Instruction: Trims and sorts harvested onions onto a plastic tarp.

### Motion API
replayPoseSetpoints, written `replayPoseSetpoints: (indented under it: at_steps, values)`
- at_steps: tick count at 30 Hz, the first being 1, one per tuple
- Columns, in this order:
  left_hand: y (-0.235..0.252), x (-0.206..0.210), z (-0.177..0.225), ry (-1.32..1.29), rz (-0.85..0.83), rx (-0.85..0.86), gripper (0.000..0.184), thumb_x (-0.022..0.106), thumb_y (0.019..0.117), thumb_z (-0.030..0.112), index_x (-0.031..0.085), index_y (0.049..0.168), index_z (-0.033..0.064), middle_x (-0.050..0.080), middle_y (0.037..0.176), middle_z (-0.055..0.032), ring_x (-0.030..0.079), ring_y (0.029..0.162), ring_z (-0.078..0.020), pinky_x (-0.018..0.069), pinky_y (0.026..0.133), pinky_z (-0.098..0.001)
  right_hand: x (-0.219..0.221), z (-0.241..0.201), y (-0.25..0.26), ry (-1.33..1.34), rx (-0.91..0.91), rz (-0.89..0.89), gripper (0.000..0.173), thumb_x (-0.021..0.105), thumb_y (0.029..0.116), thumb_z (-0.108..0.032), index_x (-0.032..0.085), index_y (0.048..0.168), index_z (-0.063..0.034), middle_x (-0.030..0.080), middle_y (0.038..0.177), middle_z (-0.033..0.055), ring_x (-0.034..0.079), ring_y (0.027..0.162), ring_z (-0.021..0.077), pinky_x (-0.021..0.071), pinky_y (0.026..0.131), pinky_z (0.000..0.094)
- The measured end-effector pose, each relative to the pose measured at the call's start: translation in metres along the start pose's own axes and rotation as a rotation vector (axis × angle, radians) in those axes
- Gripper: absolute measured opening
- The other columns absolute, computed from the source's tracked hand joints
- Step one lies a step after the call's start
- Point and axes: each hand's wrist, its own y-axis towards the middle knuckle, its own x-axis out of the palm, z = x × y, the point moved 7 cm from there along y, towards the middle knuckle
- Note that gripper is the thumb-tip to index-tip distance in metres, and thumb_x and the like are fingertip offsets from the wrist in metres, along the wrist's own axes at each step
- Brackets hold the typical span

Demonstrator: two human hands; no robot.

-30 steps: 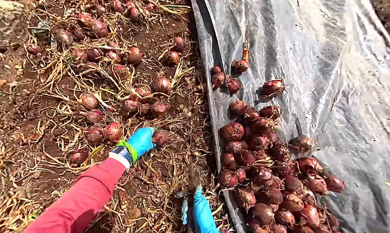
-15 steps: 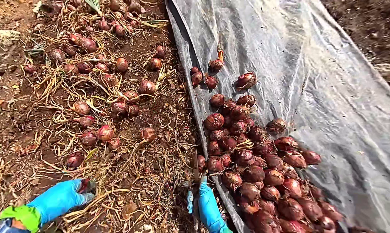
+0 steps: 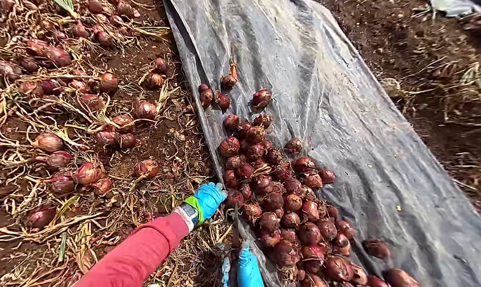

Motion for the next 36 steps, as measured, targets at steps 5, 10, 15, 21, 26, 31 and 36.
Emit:
replayPoseSetpoints:
  at_steps: [5,10,15,21,26,31,36]
  values:
    - [-0.026,-0.011,-0.043,-0.48,0.034,-0.38,0.071,0.084,0.0706,0.05,0.065,0.127,0.0124,0.07,0.119,-0.0095,0.069,0.108,-0.028,0.0587,0.091,-0.0539,-0.016,-0.013,0.017,0.002,0.001,0.061,0.085,0.003,0.1056,-0.061,0.06,0.084,-0.0013,0.063,0.059,0.0104,0.063,0.049,0.0227,0.0587,0.048,0.0393]
    - [-0.118,-0.016,-0.036,-1.55,0.202,-0.53,0.055,0.068,0.0977,0.049,0.057,0.144,0.0209,0.074,0.096,-0.0171,0.071,0.064,-0.0263,0.0612,0.055,-0.0381,0.029,-0.012,0.054,-0.169,-0.077,-0.025,0.052,0.076,0.0842,-0.056,0.065,0.087,-0.0044,0.064,0.062,0.0056,0.064,0.052,0.0197,0.0583,0.052,0.0395]
    - [-0.132,-0.032,0.0,-1.396,0.167,-0.509,0.048,0.074,0.0919,0.052,0.069,0.12,0.0128,0.075,0.088,-0.0078,0.072,0.066,-0.0184,0.062,0.059,-0.0351,0.025,-0.053,0.054,-0.333,-0.369,0.128,0.081,0.057,0.0732,-0.091,0.068,0.085,-0.0115,0.063,0.064,-0.0017,0.062,0.054,0.0122,0.0573,0.053,0.0387]
    - [-0.104,-0.125,0.064,-0.777,0.391,-0.088,0.079,0.083,0.0824,0.052,0.053,0.151,0.0288,0.064,0.135,0.0007,0.064,0.118,-0.0114,0.0549,0.102,-0.038,-0.074,-0.126,0.042,-0.064,-0.372,0.551,0.073,0.024,0.1064,-0.064,0.059,0.075,-0.0079,0.053,0.051,0.0045,0.054,0.041,0.019,0.0511,0.04,0.0408]
    - [-0.121,-0.134,-0.101,-0.312,0.68,-0.706,0.067,0.084,0.0816,0.044,0.065,0.139,0.0152,0.06,0.144,-0.0146,0.051,0.139,-0.0342,0.0421,0.115,-0.0553,-0.142,-0.155,0.047,0.306,-0.404,0.589,0.071,0.014,0.1014,-0.074,0.054,0.091,-0.0162,0.046,0.053,0.0006,0.048,0.04,0.017,0.0462,0.038,0.0383]
    - [-0.172,-0.017,-0.251,-0.631,0.504,-1.179,0.059,0.082,0.0876,0.032,0.062,0.134,0.001,0.067,0.125,-0.0269,0.065,0.118,-0.0448,0.0504,0.101,-0.0669,-0.066,-0.127,0.051,0.225,-0.282,0.317,0.072,0.009,0.1079,-0.059,0.058,0.097,-0.0073,0.056,0.059,0.0077,0.057,0.046,0.0222,0.053,0.044,0.0426]
    - [-0.228,0.008,-0.233,-0.724,0.513,-1.009,0.04,0.069,0.0984,0.047,0.074,0.106,0.0078,0.074,0.097,-0.0155,0.071,0.096,-0.0335,0.0543,0.09,-0.0637,0.058,-0.006,0.055,0.001,0.091,-0.167,0.084,-0.001,0.1058,-0.057,0.06,0.095,-0.001,0.061,0.06,0.0116,0.063,0.048,0.0253,0.0587,0.047,0.0424]
